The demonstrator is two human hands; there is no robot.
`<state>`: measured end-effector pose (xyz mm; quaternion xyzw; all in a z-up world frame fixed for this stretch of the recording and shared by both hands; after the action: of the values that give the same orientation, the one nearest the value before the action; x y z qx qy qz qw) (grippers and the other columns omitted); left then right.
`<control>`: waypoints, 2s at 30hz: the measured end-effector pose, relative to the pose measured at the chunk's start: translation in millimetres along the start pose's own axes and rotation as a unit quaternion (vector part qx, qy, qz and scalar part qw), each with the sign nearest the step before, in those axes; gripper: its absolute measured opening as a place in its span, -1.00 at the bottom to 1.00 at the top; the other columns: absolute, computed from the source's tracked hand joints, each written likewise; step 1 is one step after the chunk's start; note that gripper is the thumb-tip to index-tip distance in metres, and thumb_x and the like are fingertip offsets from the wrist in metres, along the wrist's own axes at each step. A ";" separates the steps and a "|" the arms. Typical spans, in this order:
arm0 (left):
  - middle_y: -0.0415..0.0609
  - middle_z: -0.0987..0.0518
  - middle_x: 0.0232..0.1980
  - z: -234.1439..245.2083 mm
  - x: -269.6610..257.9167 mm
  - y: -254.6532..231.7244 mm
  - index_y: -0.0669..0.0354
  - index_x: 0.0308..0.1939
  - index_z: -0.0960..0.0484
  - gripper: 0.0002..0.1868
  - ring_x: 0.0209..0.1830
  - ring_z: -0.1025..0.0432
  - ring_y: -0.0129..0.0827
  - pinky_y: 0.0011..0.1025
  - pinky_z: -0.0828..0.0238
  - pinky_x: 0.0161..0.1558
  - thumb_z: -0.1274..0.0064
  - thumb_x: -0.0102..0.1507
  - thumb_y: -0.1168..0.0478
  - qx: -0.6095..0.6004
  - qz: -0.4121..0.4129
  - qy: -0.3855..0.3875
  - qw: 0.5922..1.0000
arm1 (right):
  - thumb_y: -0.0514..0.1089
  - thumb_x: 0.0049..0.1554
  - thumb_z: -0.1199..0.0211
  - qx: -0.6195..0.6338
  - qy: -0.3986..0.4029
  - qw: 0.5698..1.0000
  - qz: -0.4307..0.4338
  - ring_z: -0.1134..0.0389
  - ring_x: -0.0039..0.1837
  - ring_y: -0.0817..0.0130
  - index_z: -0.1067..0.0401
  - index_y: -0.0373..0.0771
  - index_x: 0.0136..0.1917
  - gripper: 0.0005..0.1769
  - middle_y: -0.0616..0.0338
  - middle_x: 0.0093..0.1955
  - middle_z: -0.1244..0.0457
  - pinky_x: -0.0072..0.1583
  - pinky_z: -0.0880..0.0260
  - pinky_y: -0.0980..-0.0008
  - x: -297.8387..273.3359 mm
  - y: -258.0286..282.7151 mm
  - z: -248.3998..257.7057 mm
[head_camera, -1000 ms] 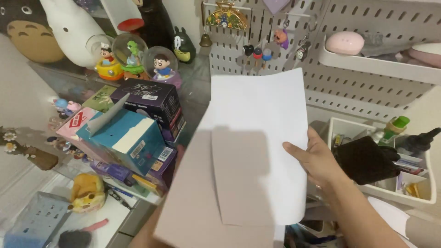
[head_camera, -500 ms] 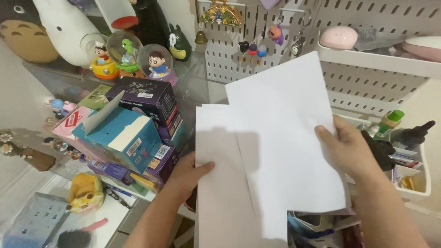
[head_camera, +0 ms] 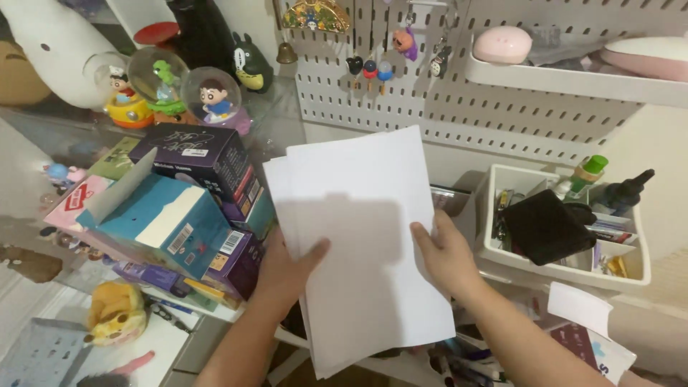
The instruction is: The person is opening several cardboard and product boxes and handling several sheets of paper.
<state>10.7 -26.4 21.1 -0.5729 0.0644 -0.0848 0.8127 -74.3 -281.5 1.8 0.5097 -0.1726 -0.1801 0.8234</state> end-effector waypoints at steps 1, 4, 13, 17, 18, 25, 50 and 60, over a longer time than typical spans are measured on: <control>0.16 -0.54 0.24 -1.7 1.5 6.5 0.28 0.32 -0.32 -0.26 0.23 -0.43 -0.19 -0.26 -0.32 0.24 -0.32 0.15 0.18 0.000 0.002 0.002 1.000 | 0.00 0.24 -0.14 -0.001 0.000 1.000 -0.002 -0.43 0.12 0.24 -0.35 -0.28 0.28 -0.57 0.04 0.07 -0.40 0.16 -0.38 0.27 9.0 -7.6 7.1; 0.20 -0.56 0.20 -3.2 7.0 23.0 0.31 0.32 -0.31 -0.24 0.17 -0.50 -0.14 -0.23 -0.45 0.19 -0.24 0.07 0.28 -0.019 -0.019 -0.010 1.000 | -0.02 0.30 -0.04 0.004 0.094 0.996 -0.008 -0.46 0.16 0.16 -0.43 -0.28 0.28 -0.60 0.04 0.09 -0.45 0.22 -0.36 0.30 34.0 -24.6 28.4; 0.05 -0.52 0.22 3.9 9.8 28.1 0.07 0.48 -0.14 -0.10 0.17 -0.47 -0.20 -0.26 -0.46 0.13 -0.18 0.09 0.37 -0.054 0.098 -0.006 0.994 | -0.04 0.24 -0.14 -0.720 0.338 0.602 0.067 0.34 0.69 -0.06 -0.05 -0.13 0.56 -0.32 -0.04 0.61 0.12 0.48 0.66 -0.65 4.1 -33.0 16.8; 0.07 -0.57 0.20 8.4 12.3 39.9 0.09 0.45 -0.20 -0.16 0.14 -0.50 -0.21 -0.26 -0.47 0.12 -0.17 0.10 0.37 -0.143 0.086 0.037 0.985 | 0.04 0.02 -0.32 -0.732 0.287 0.600 0.149 0.08 0.62 -0.07 -0.30 -0.20 0.41 -0.28 0.02 0.38 -0.19 0.50 0.52 -0.57 16.4 -40.7 11.4; 0.04 -0.57 0.21 9.5 13.9 44.4 0.07 0.44 -0.19 -0.15 0.16 -0.49 -0.26 -0.31 -0.44 0.14 -0.18 0.09 0.37 -0.155 0.069 0.048 0.984 | -0.17 0.18 -0.19 -0.695 0.263 0.652 0.150 -0.03 0.56 0.00 -0.38 -0.14 0.33 -0.57 0.10 0.28 -0.27 0.52 0.51 -0.55 23.9 -44.8 11.9; 0.12 -0.62 0.16 9.4 34.8 95.3 0.30 0.33 -0.37 -0.31 0.16 -0.51 -0.19 -0.28 -0.43 0.17 -0.22 0.12 0.35 -0.200 0.068 0.077 0.974 | -0.23 0.07 -0.22 -0.683 0.149 0.675 0.235 -0.24 0.34 0.22 -0.47 -0.12 0.18 -0.62 0.29 0.07 -0.36 0.49 0.35 -0.54 61.1 -1.9 53.3; 0.01 -0.68 0.07 -24.7 11.9 32.0 0.33 0.21 -0.62 -0.60 -0.02 -0.53 -0.39 -0.48 -0.46 0.02 0.04 0.36 0.19 -0.287 0.077 0.014 0.955 | -0.12 -0.04 -0.19 -0.352 0.118 0.742 0.558 -0.34 -0.22 0.19 -0.36 -0.67 0.29 -0.29 0.01 -0.20 -0.29 -0.14 -0.36 0.30 -95.1 64.0 -36.1; 0.09 -0.45 0.28 -26.3 19.4 49.8 0.07 0.48 -0.07 -0.13 0.18 -0.42 -0.25 -0.24 -0.44 0.15 -0.05 0.12 0.50 -0.213 -0.011 0.039 0.976 | 0.25 0.06 -0.28 -0.323 0.130 0.893 0.285 -0.29 0.15 -0.14 -0.14 -0.43 0.49 -0.04 -0.32 0.24 -0.24 0.20 -0.26 0.00 -51.2 73.3 -11.6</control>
<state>27.6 -38.3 -34.8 -0.7299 0.1067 -0.1004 0.6677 -104.8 -217.7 57.9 0.1634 -0.1339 0.0845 0.9738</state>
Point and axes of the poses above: each hand's wrist, its own x-axis towards the middle knuckle, its own z-axis out of the back of the hand, y = z × x, the point moved 1 cm from there along x, towards the middle knuckle
